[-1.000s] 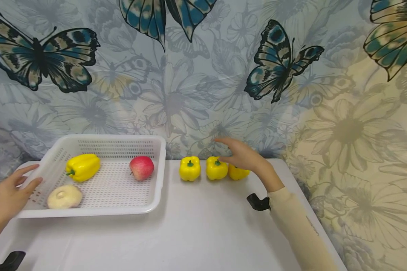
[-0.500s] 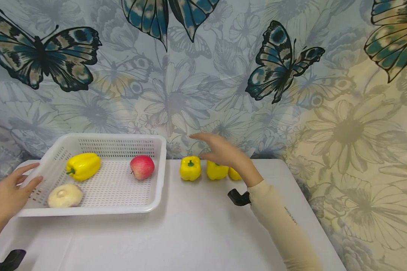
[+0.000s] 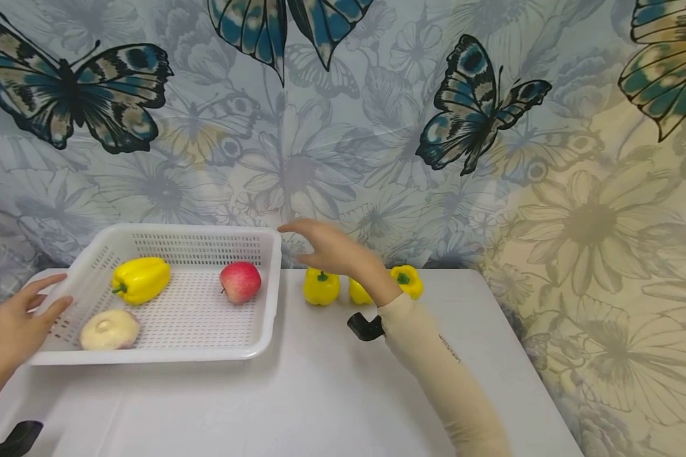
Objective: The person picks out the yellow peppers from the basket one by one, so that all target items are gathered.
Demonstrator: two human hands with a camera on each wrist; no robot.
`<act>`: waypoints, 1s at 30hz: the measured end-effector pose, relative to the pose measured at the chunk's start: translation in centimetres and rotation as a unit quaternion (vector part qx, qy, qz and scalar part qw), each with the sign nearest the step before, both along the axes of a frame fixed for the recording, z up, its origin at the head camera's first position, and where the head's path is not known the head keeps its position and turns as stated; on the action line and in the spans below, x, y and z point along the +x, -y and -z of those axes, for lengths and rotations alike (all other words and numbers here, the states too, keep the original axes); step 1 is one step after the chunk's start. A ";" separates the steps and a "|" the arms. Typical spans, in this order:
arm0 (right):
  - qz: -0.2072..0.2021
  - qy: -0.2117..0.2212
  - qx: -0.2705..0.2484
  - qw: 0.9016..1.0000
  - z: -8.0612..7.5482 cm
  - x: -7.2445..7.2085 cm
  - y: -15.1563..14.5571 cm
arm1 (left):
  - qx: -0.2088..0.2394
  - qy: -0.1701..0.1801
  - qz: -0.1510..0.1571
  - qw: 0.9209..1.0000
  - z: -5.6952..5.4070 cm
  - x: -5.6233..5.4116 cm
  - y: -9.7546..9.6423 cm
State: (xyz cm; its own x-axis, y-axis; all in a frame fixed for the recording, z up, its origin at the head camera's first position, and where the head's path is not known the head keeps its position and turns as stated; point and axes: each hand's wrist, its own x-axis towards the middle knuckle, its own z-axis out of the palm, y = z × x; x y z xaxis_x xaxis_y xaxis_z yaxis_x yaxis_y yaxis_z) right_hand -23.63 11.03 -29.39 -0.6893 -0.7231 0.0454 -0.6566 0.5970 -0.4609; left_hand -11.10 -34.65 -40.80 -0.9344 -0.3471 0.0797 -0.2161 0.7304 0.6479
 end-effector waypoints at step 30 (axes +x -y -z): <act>-0.049 -0.015 0.127 0.991 0.7 -1.1 11.5 | -0.007 -0.007 0.001 1.000 0.0 -0.1 0.2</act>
